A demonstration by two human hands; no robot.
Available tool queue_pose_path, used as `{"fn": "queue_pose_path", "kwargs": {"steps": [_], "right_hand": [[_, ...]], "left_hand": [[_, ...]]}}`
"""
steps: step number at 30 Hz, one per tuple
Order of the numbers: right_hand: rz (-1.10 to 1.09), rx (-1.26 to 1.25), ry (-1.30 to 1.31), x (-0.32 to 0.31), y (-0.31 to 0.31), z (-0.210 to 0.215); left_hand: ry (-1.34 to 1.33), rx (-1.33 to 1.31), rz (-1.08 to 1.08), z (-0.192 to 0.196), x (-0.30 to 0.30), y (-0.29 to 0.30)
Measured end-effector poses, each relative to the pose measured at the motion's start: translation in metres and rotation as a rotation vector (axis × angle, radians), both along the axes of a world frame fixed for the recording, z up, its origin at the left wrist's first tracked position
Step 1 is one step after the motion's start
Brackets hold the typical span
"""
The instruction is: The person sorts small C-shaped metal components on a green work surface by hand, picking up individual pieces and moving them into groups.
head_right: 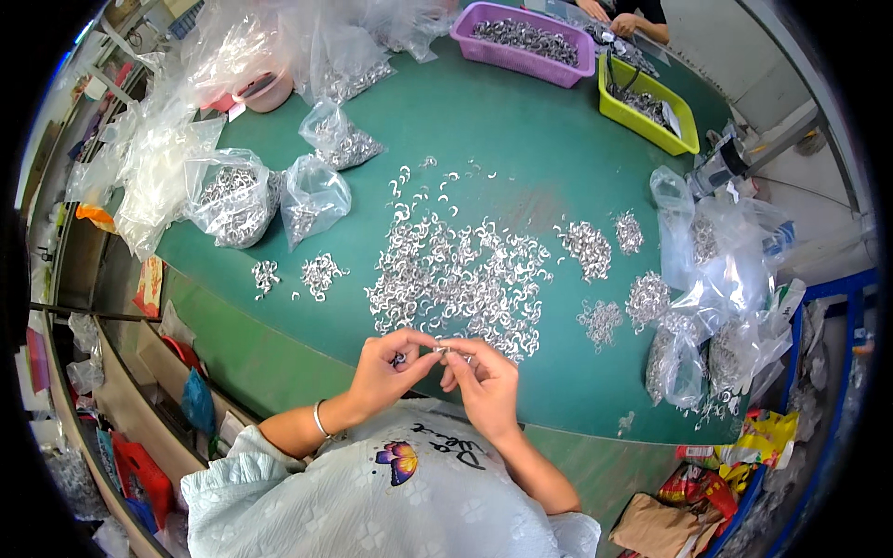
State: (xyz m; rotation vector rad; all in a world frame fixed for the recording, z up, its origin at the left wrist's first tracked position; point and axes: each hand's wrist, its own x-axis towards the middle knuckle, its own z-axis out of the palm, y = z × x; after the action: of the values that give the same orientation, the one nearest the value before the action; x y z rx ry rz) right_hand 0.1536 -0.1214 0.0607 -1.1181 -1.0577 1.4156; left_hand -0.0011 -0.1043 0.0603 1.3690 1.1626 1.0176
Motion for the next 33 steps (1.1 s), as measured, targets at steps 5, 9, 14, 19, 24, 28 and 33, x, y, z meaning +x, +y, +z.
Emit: {"fn": "queue_pose_path", "kwargs": {"steps": [5, 9, 14, 19, 24, 28, 33], "right_hand": [[-0.064, 0.054, 0.014, 0.0, 0.002, 0.009], [-0.11, 0.111, 0.014, 0.003, 0.002, 0.017], [-0.126, 0.126, 0.029, 0.003, 0.001, 0.019], [-0.133, 0.133, 0.024, 0.002, 0.001, 0.019], [-0.141, 0.119, 0.001, 0.004, 0.001, 0.016], [-0.134, 0.106, -0.019, 0.006, 0.003, 0.015], [-0.109, 0.09, -0.049, 0.006, 0.005, 0.011]], "left_hand": [[-0.03, 0.084, 0.02, 0.009, 0.005, 0.004], [-0.091, 0.093, -0.009, 0.017, 0.009, 0.008], [-0.094, 0.076, -0.025, 0.017, 0.009, 0.007], [-0.1, 0.082, -0.026, 0.016, 0.009, 0.007], [-0.085, 0.069, -0.052, 0.021, 0.008, 0.01], [-0.097, 0.043, -0.029, 0.023, 0.01, 0.011], [-0.104, 0.018, 0.002, 0.013, 0.012, 0.012]]}}
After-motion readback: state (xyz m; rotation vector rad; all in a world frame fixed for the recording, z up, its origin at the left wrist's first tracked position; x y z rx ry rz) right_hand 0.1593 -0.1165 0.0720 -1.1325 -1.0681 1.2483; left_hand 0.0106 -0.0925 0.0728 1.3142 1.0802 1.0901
